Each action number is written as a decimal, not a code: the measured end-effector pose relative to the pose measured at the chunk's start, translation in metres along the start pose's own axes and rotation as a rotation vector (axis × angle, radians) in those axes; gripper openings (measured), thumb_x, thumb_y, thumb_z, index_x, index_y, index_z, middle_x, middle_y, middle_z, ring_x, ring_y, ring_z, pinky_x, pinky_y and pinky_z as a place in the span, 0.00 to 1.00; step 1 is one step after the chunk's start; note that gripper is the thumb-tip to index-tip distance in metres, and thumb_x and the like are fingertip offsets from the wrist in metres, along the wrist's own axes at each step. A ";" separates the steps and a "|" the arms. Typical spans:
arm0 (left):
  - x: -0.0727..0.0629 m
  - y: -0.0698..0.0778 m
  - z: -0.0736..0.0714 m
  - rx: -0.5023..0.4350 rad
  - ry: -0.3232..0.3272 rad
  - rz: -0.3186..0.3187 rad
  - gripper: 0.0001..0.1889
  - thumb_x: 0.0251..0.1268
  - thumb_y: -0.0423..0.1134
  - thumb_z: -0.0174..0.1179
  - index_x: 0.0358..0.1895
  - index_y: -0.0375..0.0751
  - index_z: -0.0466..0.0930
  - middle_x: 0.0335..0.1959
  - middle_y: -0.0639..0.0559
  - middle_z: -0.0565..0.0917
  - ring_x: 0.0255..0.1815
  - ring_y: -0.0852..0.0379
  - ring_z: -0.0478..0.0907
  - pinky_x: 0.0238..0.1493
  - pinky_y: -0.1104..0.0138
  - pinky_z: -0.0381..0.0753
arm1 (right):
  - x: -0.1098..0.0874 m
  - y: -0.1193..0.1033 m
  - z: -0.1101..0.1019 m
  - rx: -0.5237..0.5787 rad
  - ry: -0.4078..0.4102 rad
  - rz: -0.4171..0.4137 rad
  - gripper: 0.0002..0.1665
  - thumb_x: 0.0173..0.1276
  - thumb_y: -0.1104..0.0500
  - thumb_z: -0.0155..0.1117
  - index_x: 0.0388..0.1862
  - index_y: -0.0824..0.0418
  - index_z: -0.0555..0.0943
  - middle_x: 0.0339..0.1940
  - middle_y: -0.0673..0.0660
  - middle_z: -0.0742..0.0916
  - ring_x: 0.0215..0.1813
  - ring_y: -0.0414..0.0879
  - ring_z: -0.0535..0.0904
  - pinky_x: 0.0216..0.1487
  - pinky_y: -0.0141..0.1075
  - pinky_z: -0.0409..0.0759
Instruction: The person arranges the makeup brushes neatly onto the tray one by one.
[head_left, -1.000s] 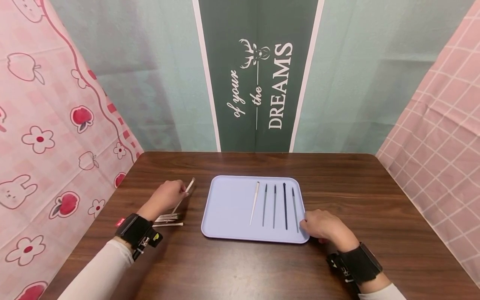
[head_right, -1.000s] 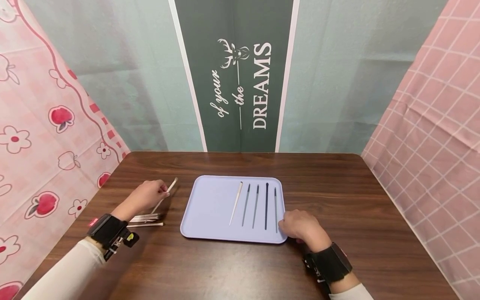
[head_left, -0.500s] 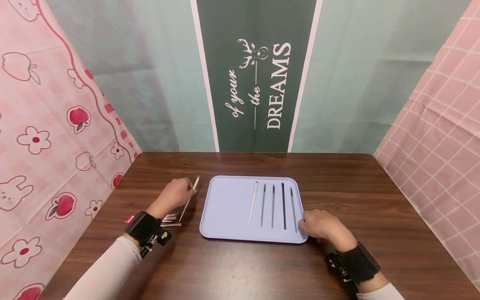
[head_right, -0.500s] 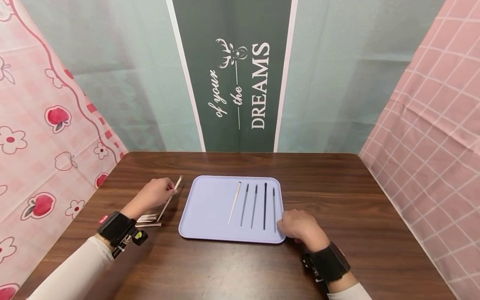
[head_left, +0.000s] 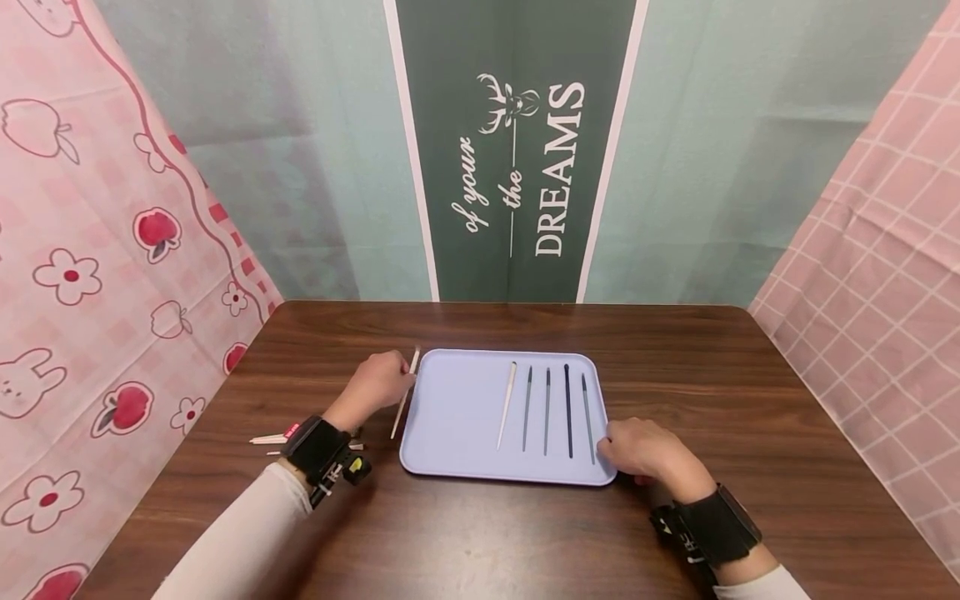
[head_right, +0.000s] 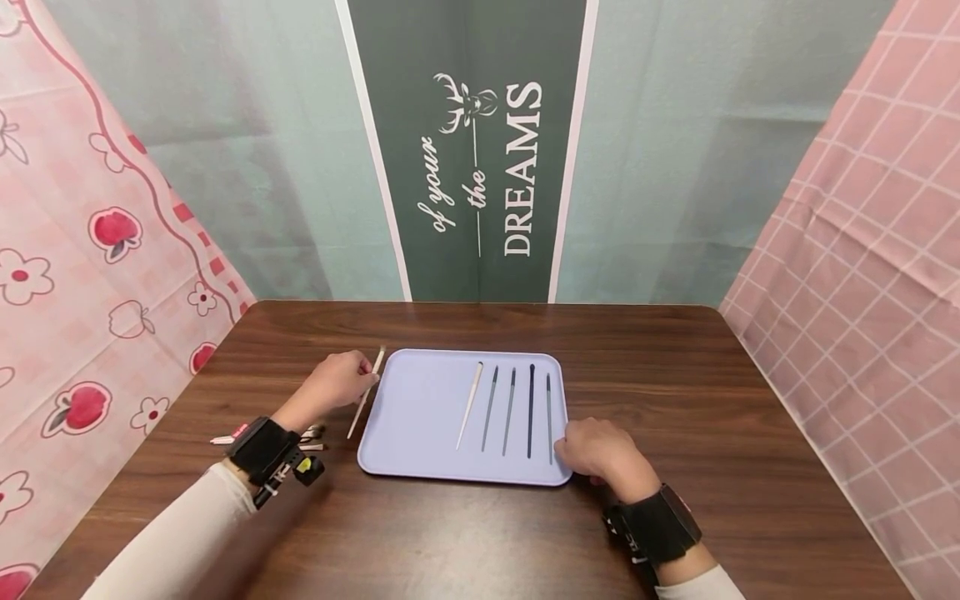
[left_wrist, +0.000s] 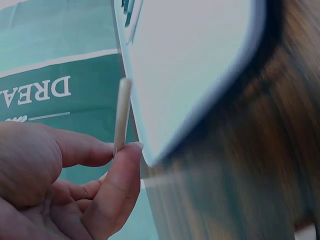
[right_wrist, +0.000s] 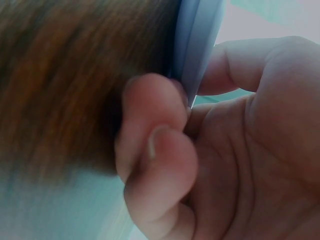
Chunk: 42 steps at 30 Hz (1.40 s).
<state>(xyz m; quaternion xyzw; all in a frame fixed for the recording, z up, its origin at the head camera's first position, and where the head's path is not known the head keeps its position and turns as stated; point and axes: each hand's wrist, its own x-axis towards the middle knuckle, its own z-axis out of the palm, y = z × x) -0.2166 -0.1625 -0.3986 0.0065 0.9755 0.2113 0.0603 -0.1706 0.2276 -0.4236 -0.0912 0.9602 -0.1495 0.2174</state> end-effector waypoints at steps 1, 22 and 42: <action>0.001 0.002 0.002 0.000 -0.001 0.001 0.09 0.71 0.38 0.58 0.36 0.37 0.83 0.25 0.50 0.81 0.26 0.55 0.77 0.28 0.65 0.72 | 0.000 0.000 0.000 -0.001 0.001 0.000 0.10 0.71 0.58 0.54 0.30 0.61 0.77 0.22 0.56 0.78 0.20 0.47 0.76 0.21 0.37 0.75; 0.015 0.050 0.035 -0.013 -0.030 0.045 0.14 0.67 0.38 0.56 0.21 0.43 0.80 0.11 0.56 0.79 0.20 0.55 0.76 0.24 0.66 0.69 | 0.001 0.001 -0.001 -0.002 -0.003 0.008 0.10 0.71 0.58 0.55 0.32 0.61 0.78 0.22 0.56 0.78 0.20 0.47 0.76 0.21 0.37 0.74; 0.019 0.077 0.051 -0.024 -0.102 0.080 0.19 0.68 0.36 0.57 0.15 0.44 0.74 0.10 0.56 0.77 0.16 0.58 0.74 0.21 0.69 0.66 | 0.002 -0.001 -0.001 0.005 -0.014 0.017 0.10 0.72 0.58 0.54 0.33 0.62 0.78 0.22 0.56 0.78 0.20 0.48 0.76 0.22 0.37 0.75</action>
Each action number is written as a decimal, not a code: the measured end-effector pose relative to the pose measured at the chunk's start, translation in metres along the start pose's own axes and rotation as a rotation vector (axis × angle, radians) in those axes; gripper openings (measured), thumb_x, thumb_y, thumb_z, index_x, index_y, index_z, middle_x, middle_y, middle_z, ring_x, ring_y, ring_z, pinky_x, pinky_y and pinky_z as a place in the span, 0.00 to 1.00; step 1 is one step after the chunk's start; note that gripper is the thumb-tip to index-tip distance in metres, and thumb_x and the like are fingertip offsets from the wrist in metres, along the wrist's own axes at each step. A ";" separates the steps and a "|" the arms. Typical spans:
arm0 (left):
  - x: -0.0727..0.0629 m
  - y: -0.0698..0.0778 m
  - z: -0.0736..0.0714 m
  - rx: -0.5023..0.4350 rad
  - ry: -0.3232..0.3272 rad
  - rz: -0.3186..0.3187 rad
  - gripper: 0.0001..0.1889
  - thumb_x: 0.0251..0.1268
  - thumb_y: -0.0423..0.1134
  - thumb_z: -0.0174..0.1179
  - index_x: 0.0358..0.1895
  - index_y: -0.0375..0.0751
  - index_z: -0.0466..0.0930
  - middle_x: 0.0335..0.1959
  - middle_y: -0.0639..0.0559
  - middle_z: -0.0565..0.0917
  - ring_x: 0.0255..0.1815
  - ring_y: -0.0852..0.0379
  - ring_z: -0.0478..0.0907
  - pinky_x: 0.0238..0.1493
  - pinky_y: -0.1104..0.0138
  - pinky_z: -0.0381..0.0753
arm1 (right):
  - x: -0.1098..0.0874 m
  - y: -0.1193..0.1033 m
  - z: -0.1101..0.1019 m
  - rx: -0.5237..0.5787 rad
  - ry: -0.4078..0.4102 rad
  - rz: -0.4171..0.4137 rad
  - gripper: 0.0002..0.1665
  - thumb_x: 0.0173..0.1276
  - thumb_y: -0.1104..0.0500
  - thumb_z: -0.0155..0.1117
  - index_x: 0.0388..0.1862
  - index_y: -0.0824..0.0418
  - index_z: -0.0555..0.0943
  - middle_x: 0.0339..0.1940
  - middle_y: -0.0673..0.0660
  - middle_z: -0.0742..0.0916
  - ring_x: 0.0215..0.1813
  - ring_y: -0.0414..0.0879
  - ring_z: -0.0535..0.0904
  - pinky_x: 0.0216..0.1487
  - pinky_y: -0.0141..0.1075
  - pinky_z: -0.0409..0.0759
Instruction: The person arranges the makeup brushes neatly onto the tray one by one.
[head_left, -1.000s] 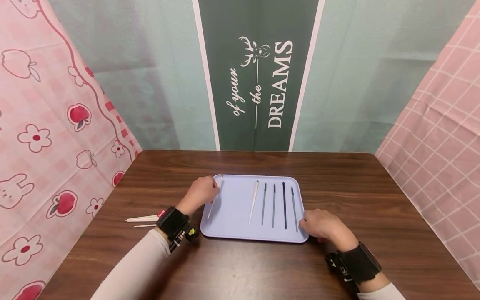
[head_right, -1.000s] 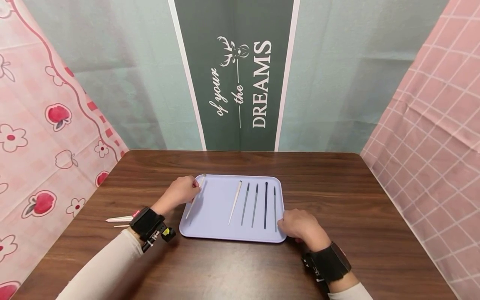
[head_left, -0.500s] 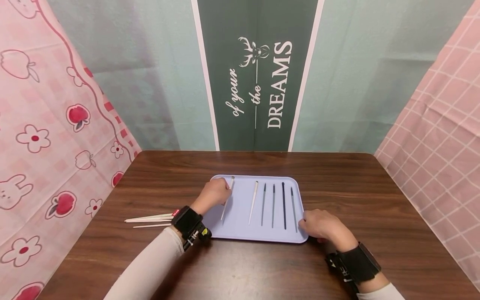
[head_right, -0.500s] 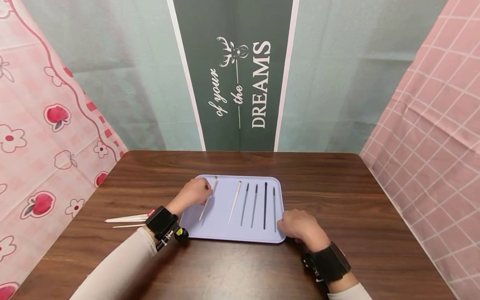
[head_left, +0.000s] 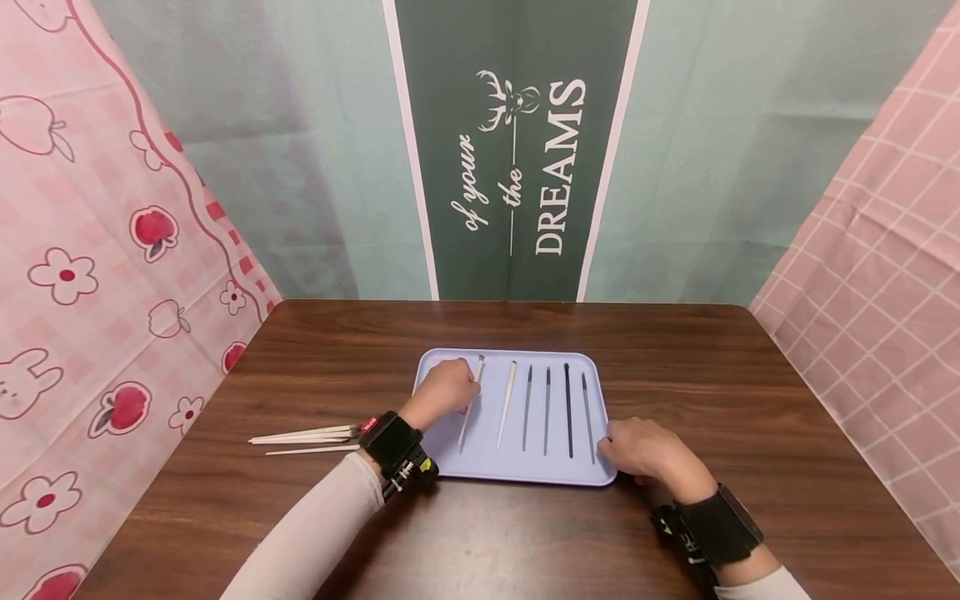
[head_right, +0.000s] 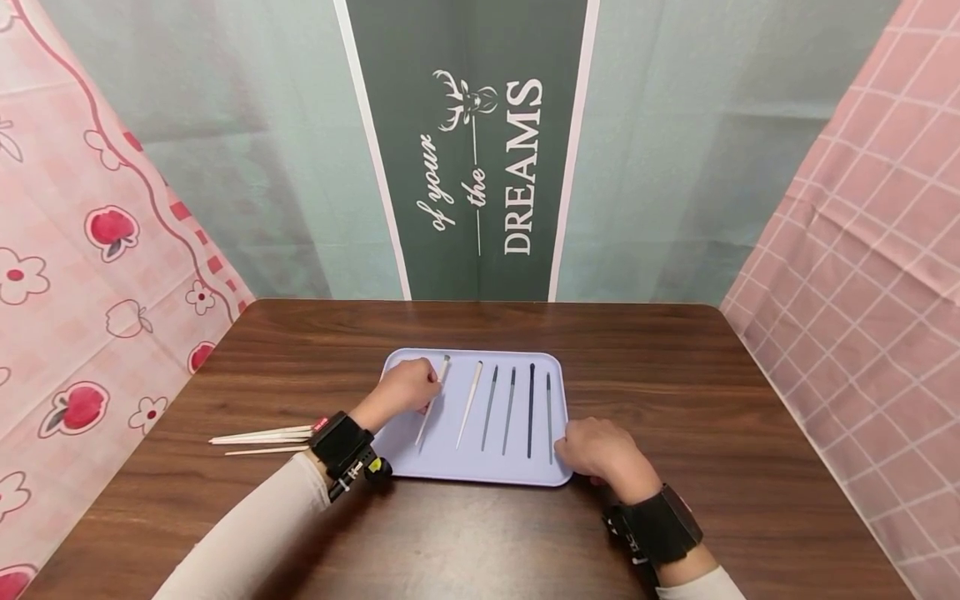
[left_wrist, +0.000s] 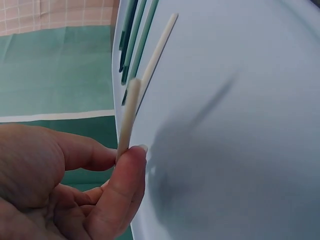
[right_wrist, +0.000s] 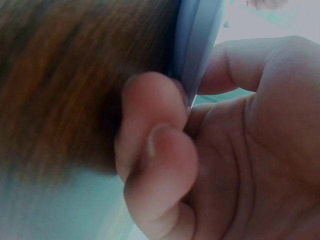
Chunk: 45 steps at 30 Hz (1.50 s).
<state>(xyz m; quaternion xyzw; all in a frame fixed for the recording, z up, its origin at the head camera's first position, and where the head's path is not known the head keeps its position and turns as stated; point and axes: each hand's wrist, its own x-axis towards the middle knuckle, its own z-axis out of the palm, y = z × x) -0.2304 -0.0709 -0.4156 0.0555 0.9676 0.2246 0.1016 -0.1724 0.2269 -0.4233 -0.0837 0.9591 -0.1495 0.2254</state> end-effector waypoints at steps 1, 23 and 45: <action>0.000 0.001 0.001 0.005 -0.003 0.007 0.20 0.68 0.35 0.57 0.14 0.45 0.73 0.10 0.56 0.77 0.16 0.58 0.74 0.22 0.69 0.66 | 0.000 0.000 0.000 0.000 0.001 -0.001 0.10 0.71 0.58 0.54 0.33 0.62 0.78 0.22 0.56 0.78 0.20 0.48 0.76 0.22 0.37 0.75; 0.006 0.017 0.014 0.046 -0.016 0.057 0.16 0.65 0.33 0.55 0.17 0.43 0.73 0.11 0.55 0.76 0.18 0.56 0.73 0.25 0.68 0.68 | 0.000 0.001 0.001 -0.029 0.028 -0.026 0.10 0.69 0.58 0.54 0.27 0.60 0.77 0.21 0.55 0.78 0.18 0.47 0.76 0.21 0.38 0.74; 0.013 0.020 0.019 0.078 -0.047 -0.002 0.14 0.68 0.35 0.55 0.20 0.42 0.76 0.07 0.55 0.78 0.16 0.57 0.79 0.30 0.67 0.74 | 0.001 0.002 0.001 -0.025 0.018 -0.027 0.10 0.70 0.58 0.54 0.29 0.60 0.77 0.21 0.56 0.78 0.19 0.47 0.76 0.21 0.38 0.74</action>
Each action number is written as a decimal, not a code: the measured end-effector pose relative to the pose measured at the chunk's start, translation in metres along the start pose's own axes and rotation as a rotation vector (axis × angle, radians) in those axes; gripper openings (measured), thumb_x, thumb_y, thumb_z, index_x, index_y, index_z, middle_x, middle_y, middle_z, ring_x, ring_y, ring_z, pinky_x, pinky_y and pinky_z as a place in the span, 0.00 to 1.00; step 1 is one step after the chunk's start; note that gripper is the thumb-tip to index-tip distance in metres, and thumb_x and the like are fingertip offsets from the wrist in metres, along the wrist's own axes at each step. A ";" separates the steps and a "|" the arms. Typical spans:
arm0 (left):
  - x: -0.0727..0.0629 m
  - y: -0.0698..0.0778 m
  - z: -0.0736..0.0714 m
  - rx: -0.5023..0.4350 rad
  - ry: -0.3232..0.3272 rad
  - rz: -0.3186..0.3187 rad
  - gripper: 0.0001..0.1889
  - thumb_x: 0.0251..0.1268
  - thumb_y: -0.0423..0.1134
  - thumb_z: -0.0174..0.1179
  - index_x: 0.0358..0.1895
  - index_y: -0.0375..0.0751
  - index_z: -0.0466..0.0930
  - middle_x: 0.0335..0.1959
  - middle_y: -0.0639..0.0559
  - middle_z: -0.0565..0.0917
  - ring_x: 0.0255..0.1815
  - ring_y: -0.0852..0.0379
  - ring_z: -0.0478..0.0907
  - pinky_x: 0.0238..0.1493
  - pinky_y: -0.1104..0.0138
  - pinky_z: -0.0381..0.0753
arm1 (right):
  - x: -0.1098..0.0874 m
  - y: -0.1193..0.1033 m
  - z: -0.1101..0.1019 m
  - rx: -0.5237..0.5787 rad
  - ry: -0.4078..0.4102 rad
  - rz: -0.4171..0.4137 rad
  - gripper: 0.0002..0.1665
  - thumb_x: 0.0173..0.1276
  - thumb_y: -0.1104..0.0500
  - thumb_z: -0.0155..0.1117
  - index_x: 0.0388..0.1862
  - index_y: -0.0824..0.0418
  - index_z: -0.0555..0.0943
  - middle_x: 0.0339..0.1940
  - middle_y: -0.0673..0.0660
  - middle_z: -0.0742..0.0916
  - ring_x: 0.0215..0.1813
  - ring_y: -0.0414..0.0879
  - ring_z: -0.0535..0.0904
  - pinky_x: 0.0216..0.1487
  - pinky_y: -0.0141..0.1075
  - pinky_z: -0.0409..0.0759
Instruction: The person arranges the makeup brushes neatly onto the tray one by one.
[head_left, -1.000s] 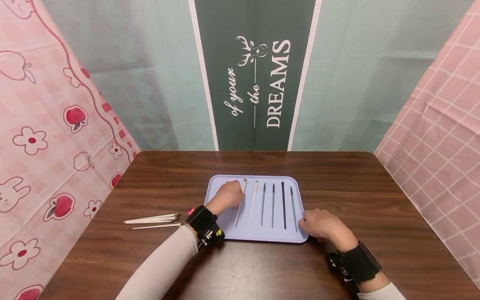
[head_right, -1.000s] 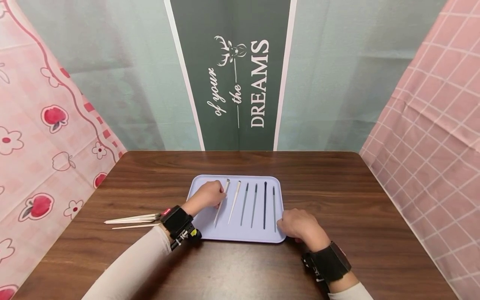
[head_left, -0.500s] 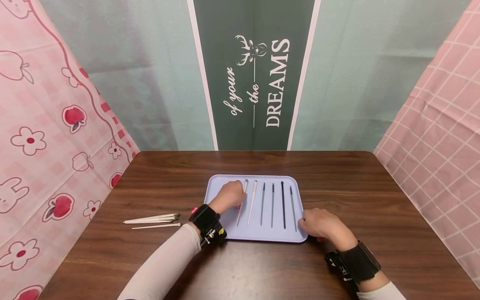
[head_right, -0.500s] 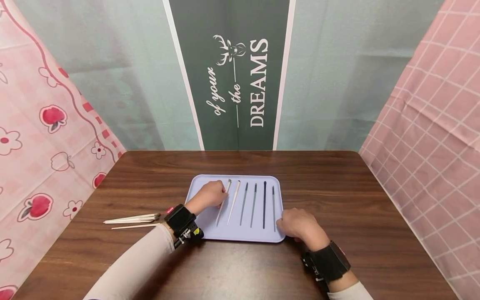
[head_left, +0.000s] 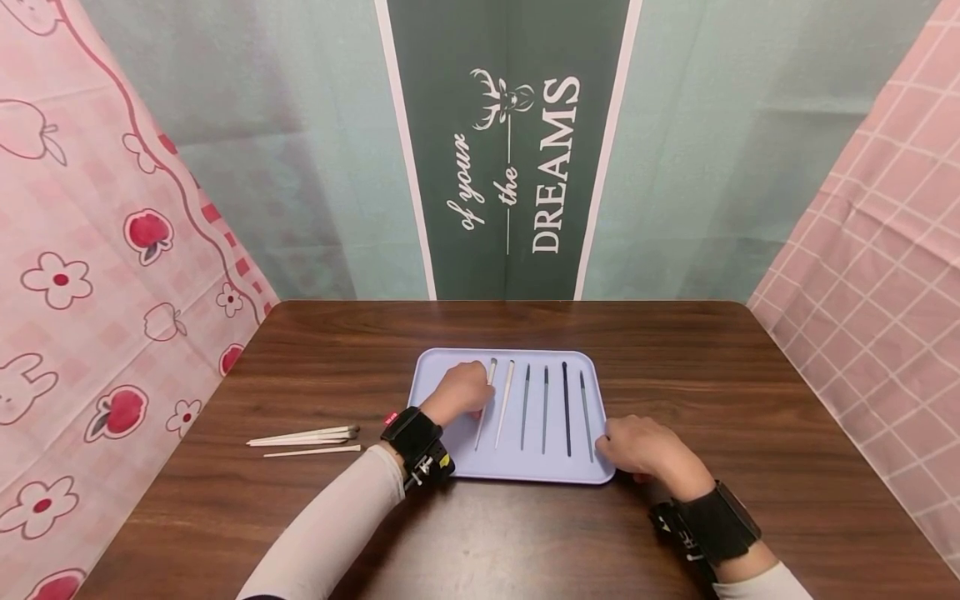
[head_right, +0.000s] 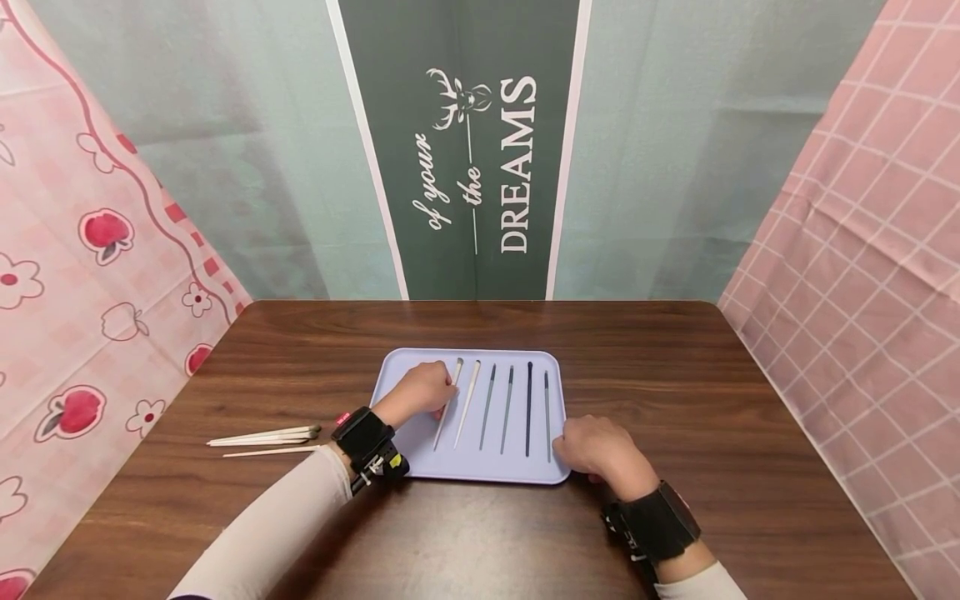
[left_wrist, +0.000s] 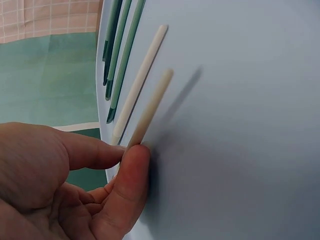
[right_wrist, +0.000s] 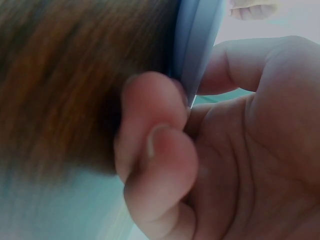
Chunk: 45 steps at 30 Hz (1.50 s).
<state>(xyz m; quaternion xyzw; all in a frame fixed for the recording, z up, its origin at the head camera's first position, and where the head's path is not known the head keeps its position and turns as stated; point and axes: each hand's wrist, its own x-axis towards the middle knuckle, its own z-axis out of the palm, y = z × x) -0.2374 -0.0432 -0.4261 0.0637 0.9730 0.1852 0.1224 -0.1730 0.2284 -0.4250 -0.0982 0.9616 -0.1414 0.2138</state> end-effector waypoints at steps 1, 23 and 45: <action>0.000 0.000 0.000 -0.004 -0.004 -0.004 0.14 0.68 0.35 0.55 0.21 0.42 0.76 0.08 0.55 0.78 0.16 0.57 0.79 0.30 0.67 0.74 | 0.000 0.000 0.000 0.001 -0.002 0.000 0.10 0.70 0.58 0.54 0.29 0.60 0.77 0.21 0.56 0.78 0.19 0.47 0.76 0.21 0.37 0.74; 0.000 0.002 -0.002 -0.049 -0.018 -0.011 0.14 0.67 0.34 0.55 0.21 0.41 0.74 0.10 0.53 0.78 0.15 0.57 0.77 0.23 0.68 0.69 | 0.001 0.000 -0.002 -0.013 -0.005 -0.004 0.11 0.71 0.58 0.54 0.29 0.61 0.77 0.21 0.56 0.78 0.19 0.47 0.76 0.21 0.37 0.73; -0.055 -0.078 -0.069 0.079 0.100 0.132 0.16 0.67 0.43 0.66 0.48 0.33 0.79 0.38 0.45 0.82 0.41 0.49 0.79 0.46 0.55 0.79 | 0.002 0.002 0.000 -0.007 -0.008 -0.004 0.11 0.71 0.57 0.54 0.30 0.61 0.77 0.22 0.56 0.77 0.20 0.48 0.76 0.23 0.38 0.72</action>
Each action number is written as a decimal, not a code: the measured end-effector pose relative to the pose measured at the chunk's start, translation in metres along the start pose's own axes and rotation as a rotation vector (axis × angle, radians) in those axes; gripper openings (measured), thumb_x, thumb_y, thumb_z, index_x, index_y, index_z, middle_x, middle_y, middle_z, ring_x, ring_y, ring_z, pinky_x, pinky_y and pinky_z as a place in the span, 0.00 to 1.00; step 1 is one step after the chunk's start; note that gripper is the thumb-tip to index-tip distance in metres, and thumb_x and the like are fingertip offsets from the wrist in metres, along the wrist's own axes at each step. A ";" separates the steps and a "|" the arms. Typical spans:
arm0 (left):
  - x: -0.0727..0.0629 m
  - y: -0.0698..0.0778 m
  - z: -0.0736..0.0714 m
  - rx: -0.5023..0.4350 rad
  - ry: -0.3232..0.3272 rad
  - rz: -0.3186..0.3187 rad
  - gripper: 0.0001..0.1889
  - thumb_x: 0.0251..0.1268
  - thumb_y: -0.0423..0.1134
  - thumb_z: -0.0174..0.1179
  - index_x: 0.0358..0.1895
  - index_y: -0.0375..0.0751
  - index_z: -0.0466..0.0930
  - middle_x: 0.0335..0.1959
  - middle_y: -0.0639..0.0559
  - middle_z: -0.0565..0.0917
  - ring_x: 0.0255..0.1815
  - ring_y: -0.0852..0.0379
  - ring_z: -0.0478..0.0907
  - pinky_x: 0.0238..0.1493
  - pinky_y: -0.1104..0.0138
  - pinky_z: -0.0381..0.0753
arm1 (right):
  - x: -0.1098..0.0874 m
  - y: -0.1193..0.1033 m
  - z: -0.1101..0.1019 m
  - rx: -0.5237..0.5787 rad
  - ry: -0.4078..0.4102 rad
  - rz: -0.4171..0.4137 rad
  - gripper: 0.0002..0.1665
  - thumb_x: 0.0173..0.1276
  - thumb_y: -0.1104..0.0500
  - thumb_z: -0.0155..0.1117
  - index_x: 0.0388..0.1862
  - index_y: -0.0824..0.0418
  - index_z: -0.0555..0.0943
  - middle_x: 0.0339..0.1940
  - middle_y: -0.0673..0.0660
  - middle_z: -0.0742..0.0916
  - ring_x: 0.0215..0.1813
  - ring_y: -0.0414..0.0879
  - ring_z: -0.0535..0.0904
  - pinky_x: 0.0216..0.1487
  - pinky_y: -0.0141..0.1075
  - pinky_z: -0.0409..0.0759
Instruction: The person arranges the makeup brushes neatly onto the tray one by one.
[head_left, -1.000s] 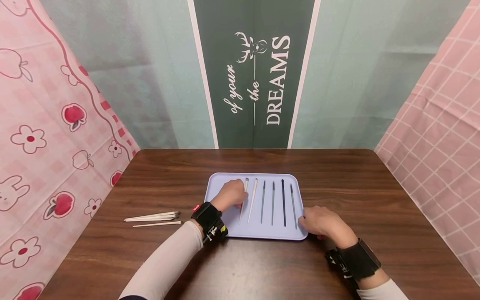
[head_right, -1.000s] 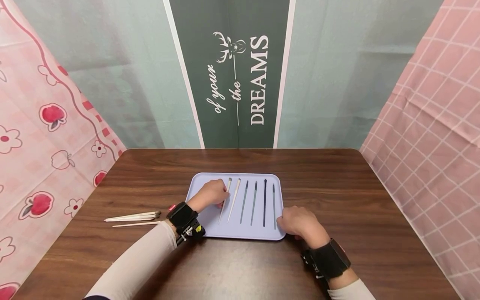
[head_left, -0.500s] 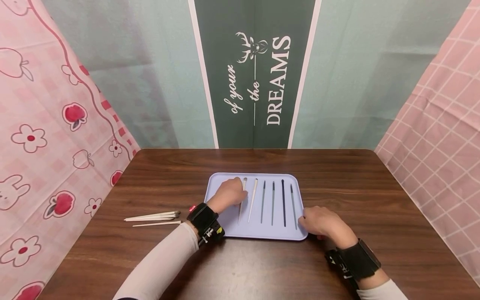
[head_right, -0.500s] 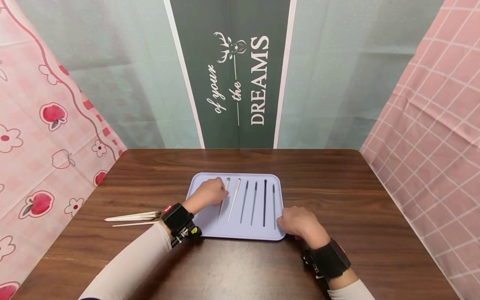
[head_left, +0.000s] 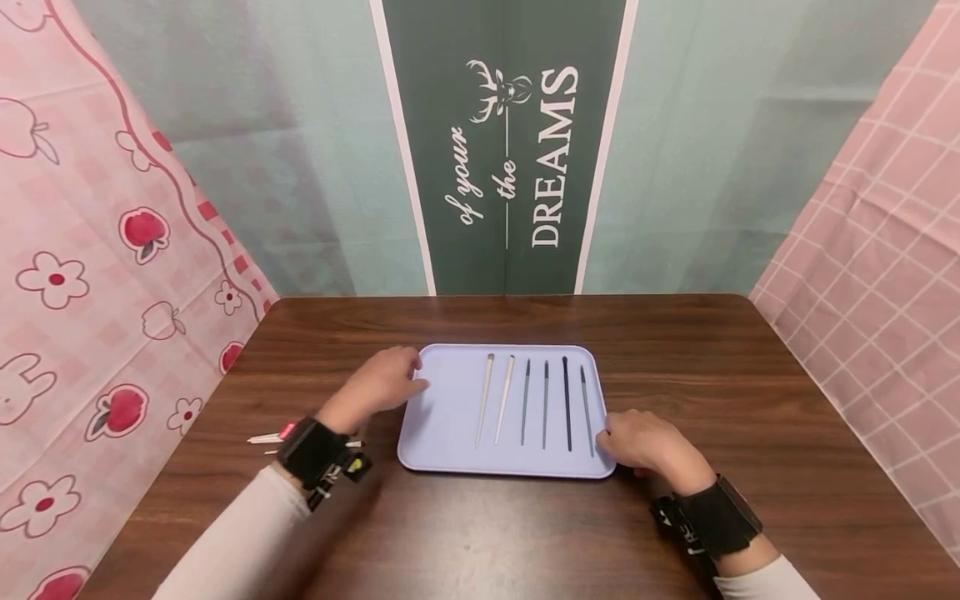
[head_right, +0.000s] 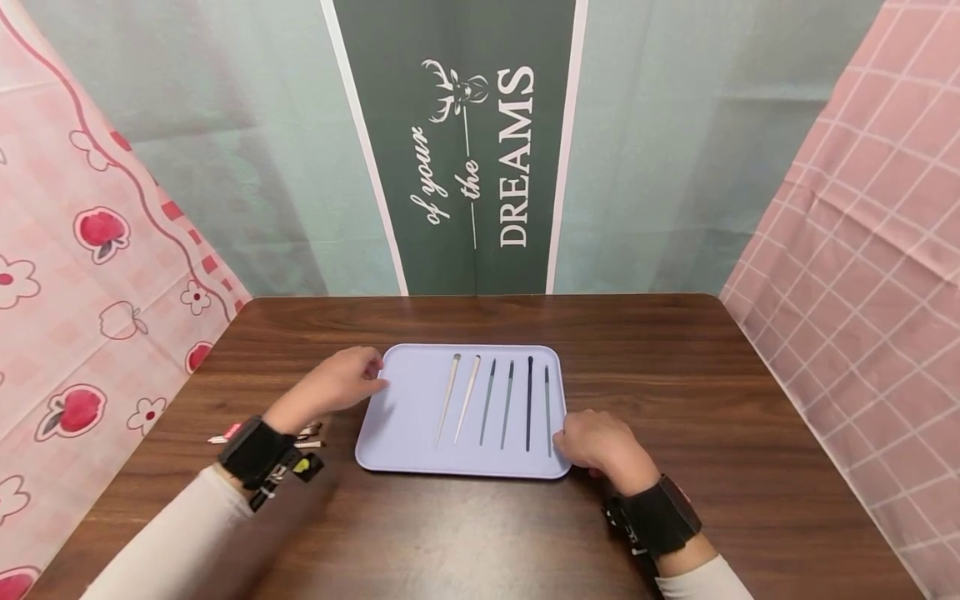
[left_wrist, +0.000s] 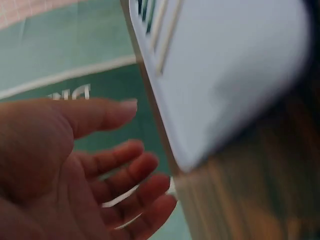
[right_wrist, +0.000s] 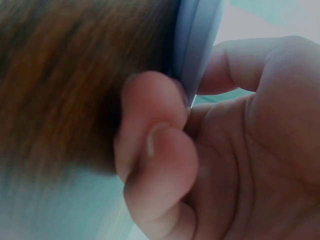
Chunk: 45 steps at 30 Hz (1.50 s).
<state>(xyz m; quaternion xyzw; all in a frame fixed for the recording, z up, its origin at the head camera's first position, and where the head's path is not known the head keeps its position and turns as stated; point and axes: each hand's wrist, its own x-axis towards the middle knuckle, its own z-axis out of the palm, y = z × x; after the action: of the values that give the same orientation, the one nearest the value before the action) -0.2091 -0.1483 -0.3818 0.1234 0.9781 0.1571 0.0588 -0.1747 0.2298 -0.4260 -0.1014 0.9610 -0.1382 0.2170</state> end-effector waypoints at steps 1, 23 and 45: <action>-0.005 -0.009 -0.004 -0.011 -0.007 0.013 0.16 0.67 0.42 0.66 0.47 0.32 0.79 0.38 0.44 0.82 0.42 0.48 0.79 0.47 0.55 0.79 | 0.000 0.000 -0.001 -0.001 -0.001 0.000 0.11 0.71 0.57 0.54 0.31 0.62 0.77 0.22 0.56 0.77 0.20 0.48 0.75 0.23 0.38 0.72; -0.071 -0.123 -0.044 0.004 -0.107 0.162 0.19 0.61 0.34 0.70 0.54 0.33 0.82 0.52 0.41 0.82 0.57 0.39 0.79 0.56 0.45 0.77 | 0.000 0.000 -0.004 -0.006 -0.010 -0.001 0.12 0.72 0.57 0.54 0.30 0.61 0.77 0.22 0.56 0.78 0.19 0.48 0.76 0.22 0.38 0.73; -0.085 -0.149 -0.029 0.066 -0.077 0.195 0.14 0.54 0.30 0.71 0.46 0.36 0.84 0.43 0.47 0.86 0.50 0.40 0.81 0.53 0.47 0.78 | 0.000 -0.001 -0.001 0.018 -0.015 0.002 0.11 0.71 0.57 0.54 0.30 0.61 0.77 0.22 0.56 0.78 0.19 0.47 0.76 0.21 0.37 0.73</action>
<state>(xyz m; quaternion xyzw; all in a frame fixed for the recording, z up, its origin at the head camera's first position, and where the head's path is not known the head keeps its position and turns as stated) -0.1652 -0.3162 -0.3955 0.2258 0.9631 0.1249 0.0768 -0.1747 0.2293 -0.4246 -0.0997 0.9582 -0.1459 0.2251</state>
